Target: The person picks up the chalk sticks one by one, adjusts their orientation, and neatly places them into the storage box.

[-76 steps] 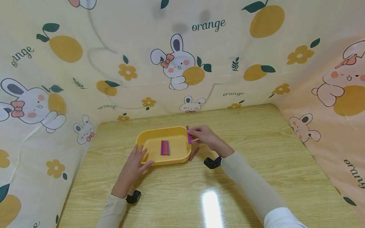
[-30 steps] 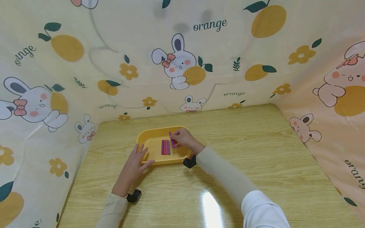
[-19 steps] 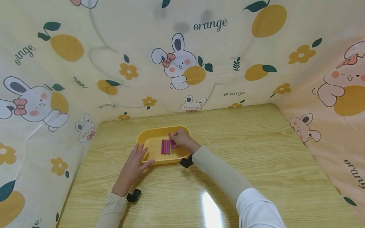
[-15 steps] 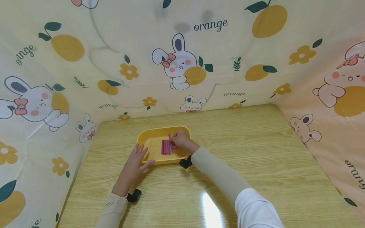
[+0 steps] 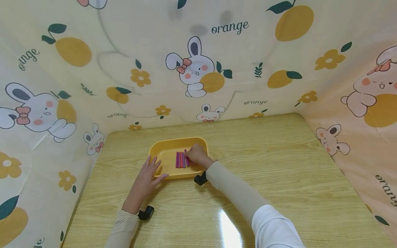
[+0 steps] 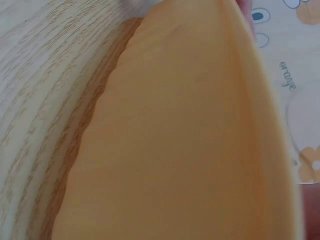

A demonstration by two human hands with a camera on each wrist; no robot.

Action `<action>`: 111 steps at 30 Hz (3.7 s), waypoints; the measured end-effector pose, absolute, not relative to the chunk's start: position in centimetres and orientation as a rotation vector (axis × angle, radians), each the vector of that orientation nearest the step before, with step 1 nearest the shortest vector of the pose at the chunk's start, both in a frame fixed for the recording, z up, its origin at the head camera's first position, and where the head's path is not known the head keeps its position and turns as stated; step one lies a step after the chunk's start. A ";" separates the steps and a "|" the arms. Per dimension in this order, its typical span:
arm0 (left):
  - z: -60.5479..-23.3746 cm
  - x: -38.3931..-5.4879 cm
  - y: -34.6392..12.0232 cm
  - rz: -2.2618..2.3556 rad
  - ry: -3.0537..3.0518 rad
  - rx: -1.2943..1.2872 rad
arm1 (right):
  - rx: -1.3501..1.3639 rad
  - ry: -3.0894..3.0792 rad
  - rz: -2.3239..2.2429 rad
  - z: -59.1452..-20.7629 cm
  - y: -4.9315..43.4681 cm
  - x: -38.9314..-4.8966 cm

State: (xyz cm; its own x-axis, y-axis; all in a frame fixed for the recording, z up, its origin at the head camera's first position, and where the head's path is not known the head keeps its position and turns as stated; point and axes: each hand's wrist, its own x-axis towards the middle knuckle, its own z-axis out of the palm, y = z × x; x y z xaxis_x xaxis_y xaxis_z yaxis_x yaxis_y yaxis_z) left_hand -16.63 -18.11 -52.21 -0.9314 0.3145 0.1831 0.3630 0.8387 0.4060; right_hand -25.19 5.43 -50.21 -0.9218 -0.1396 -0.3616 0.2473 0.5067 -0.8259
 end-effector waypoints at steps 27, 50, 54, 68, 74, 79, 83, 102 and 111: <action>-52.1 -16.6 -18.0 -0.701 -2.898 -0.544 | 0.124 2.352 -1.394 -51.1 4.9 -25.4; -52.4 -16.8 -18.1 -0.700 -2.880 -0.556 | 0.111 2.346 -1.408 -51.2 4.9 -25.4; -52.3 -16.8 -18.1 -0.704 -2.866 -0.563 | 0.121 2.353 -1.406 -51.1 4.8 -25.4; -52.1 -16.7 -18.1 -0.702 -2.871 -0.570 | 0.097 2.370 -1.405 -50.6 5.0 -25.1; -52.1 -16.7 -18.0 -0.706 -2.875 -0.569 | 0.072 2.398 -1.383 -50.3 5.2 -25.0; -52.1 -16.7 -18.1 -0.703 -2.884 -0.563 | 0.049 2.429 -1.348 -50.0 5.3 -24.9; -52.1 -16.8 -18.1 -0.696 -2.889 -0.560 | 0.005 2.433 -1.348 -49.5 5.4 -24.8; -52.4 -16.8 -18.1 -0.707 -2.913 -0.534 | -0.134 2.366 -1.481 -46.7 8.3 -24.1; -52.4 -16.6 -18.1 -0.697 -2.925 -0.534 | -0.127 2.397 -1.489 -45.7 10.6 -23.8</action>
State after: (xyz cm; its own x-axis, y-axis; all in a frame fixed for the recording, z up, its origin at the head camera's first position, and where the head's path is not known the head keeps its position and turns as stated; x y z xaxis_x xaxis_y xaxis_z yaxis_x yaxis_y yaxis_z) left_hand -16.60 -18.07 -52.35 -0.9350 0.3144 0.1637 0.3545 0.8348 0.4213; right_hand -23.83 10.64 -45.74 -0.9462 -0.2387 -0.2183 0.0900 0.4540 -0.8864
